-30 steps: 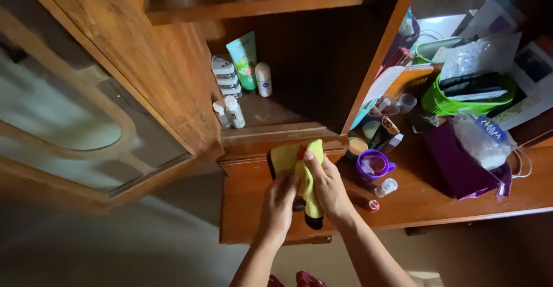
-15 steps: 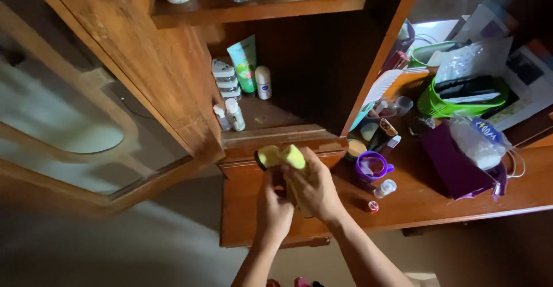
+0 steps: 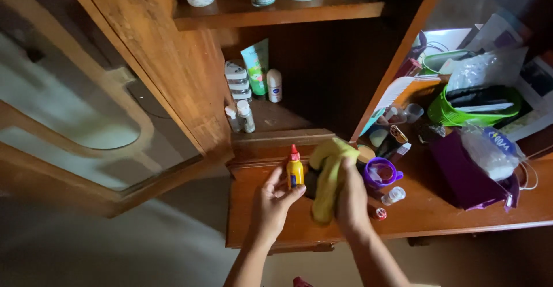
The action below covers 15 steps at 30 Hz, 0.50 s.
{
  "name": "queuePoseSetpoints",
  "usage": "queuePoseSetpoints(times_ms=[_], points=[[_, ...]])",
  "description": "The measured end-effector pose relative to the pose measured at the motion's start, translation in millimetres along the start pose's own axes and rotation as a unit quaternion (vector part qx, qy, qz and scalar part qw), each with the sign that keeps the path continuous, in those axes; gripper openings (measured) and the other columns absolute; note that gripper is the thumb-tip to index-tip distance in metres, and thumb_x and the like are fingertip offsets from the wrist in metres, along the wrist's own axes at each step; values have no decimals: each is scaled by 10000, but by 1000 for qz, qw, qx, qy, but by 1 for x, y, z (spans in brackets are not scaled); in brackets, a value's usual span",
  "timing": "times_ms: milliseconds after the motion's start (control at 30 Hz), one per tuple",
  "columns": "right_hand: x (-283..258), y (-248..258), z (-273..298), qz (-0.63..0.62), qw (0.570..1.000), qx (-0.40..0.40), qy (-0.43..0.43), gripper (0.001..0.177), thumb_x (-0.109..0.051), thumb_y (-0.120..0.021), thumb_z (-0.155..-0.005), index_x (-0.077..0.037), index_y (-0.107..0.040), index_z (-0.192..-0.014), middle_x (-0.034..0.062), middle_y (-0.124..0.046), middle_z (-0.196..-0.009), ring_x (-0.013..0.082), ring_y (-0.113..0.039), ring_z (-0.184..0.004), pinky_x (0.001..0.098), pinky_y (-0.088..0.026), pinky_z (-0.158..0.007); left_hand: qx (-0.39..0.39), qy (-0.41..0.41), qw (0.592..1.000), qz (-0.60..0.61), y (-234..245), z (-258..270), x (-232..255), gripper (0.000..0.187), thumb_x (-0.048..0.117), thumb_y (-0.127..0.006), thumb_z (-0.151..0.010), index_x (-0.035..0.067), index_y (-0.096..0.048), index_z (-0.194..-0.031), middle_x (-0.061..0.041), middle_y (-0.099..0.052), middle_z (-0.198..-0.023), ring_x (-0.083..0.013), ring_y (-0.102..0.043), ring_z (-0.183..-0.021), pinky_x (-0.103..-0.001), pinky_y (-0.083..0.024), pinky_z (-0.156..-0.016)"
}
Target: The person is cleaning and wiping various toiletry bottles and small containers on a wooden shelf using a cloth.
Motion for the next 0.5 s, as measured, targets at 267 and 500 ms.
queuePoseSetpoints(times_ms=[267,500], points=[[31,4,-8,151,971,-86,166,520,-474,-470,-1041,-52,-559,-1331,51,-640,-1103,122,-583,-927,300,-516,-808,20,-76,987,-142,-22,12,-1,602,112,-702,-891,-8,-559,-1464,-151,-763,-1212,-219,-705,-1100,-353,-568,-951],[37,20,-20,116,991,-62,31,537,-497,-441,-1045,-14,-673,-1066,54,-692,-840,127,-636,-685,298,-521,-609,6,-103,995,10,-13,-5,3,481,136,-754,-896,26,-527,-1306,-105,-710,-1240,-216,-688,-1186,-381,-581,-1037]])
Point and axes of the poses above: each hand's wrist, its own z-axis away from the middle knuckle, its own y-axis out of the back of the hand, x = y × z, the point moved 3 cm from there along -z, towards the middle knuckle
